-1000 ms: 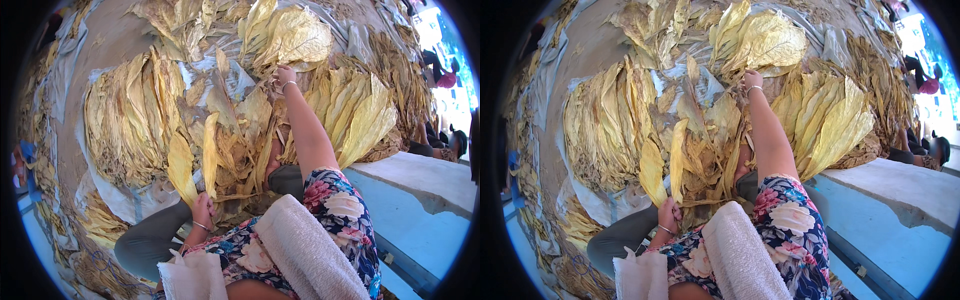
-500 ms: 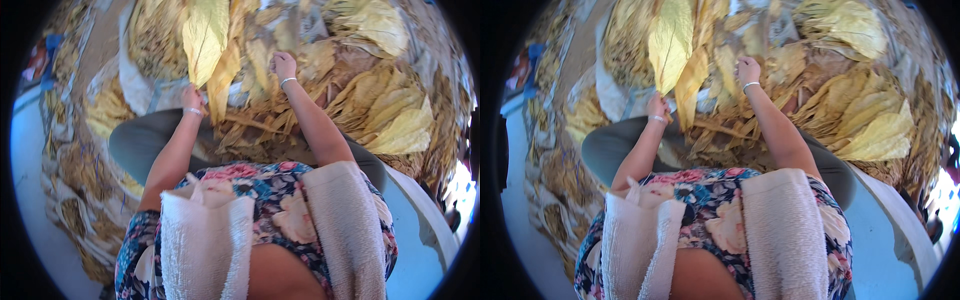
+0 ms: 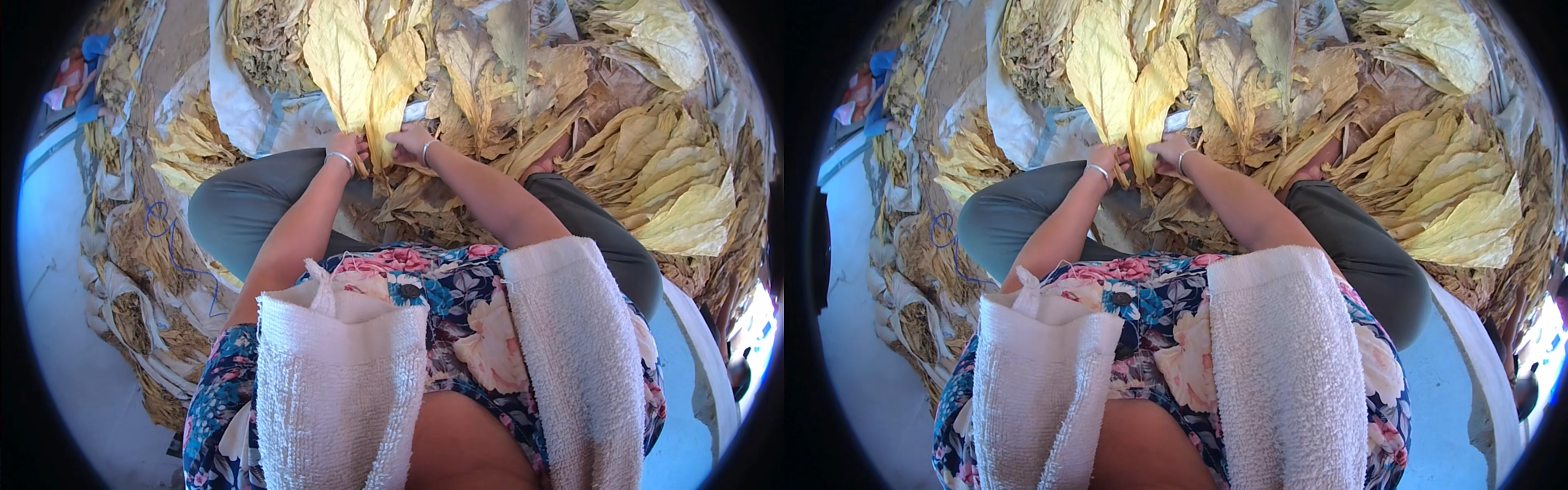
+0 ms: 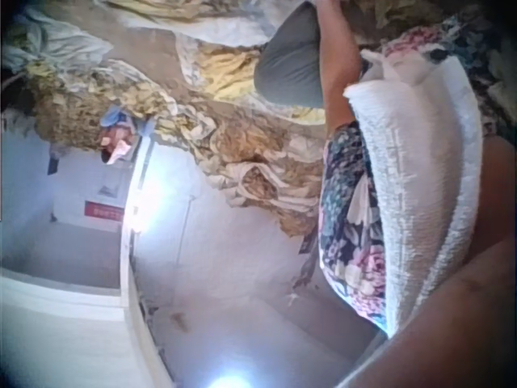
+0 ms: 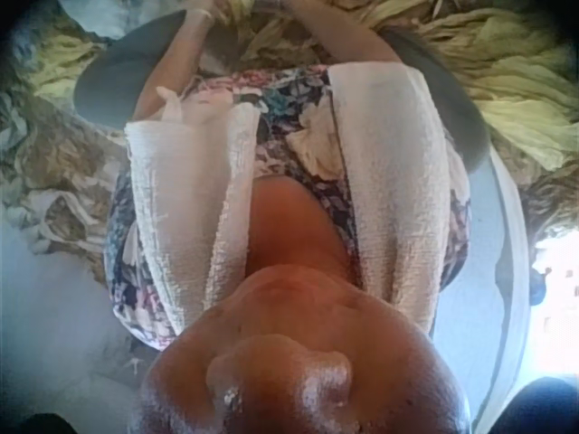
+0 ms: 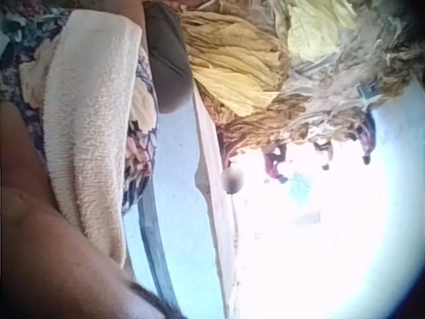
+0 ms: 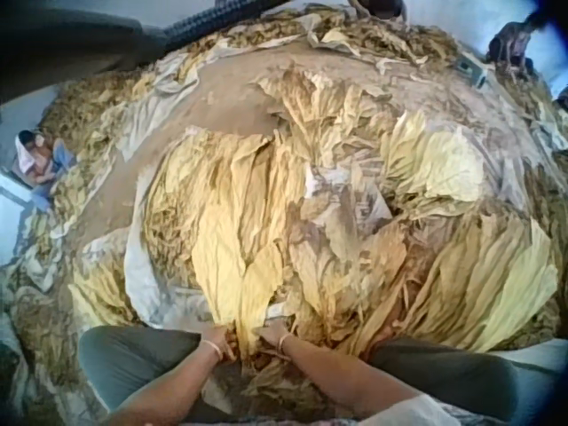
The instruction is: The person sits cross-legged on the floor and repeatedly picks up dried yellow leaves, separates them by hand, and places them into piles. The hands manipulate the leaves directly without tools, moving them from one pile to another.
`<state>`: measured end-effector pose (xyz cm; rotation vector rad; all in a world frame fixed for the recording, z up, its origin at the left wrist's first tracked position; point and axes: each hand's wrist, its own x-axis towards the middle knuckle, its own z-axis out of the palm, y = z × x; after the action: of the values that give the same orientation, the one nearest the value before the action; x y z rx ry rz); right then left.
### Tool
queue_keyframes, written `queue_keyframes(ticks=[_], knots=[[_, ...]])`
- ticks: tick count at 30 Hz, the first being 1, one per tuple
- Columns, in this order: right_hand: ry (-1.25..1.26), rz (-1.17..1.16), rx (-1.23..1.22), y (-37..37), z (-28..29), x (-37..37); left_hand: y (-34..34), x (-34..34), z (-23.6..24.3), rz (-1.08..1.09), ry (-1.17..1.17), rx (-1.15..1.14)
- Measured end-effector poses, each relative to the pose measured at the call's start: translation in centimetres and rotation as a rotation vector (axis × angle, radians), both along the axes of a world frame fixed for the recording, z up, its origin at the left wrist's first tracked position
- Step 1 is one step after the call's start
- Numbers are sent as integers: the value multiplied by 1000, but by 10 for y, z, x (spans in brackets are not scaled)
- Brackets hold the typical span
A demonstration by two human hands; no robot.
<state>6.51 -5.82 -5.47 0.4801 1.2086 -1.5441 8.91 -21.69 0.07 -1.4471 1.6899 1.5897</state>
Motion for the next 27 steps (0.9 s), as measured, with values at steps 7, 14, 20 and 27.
queue_keyframes(ticks=[7,14,20,27], knots=[[-66,-282,-439,26,22,-39,3,-1,-6,-114,25,198],[65,-308,-384,28,35,-46,41,11,44,-338,140,331],[816,105,257,21,50,-38,54,22,50,-473,185,121],[1149,-108,315,7,67,-24,62,28,53,-295,191,491]])
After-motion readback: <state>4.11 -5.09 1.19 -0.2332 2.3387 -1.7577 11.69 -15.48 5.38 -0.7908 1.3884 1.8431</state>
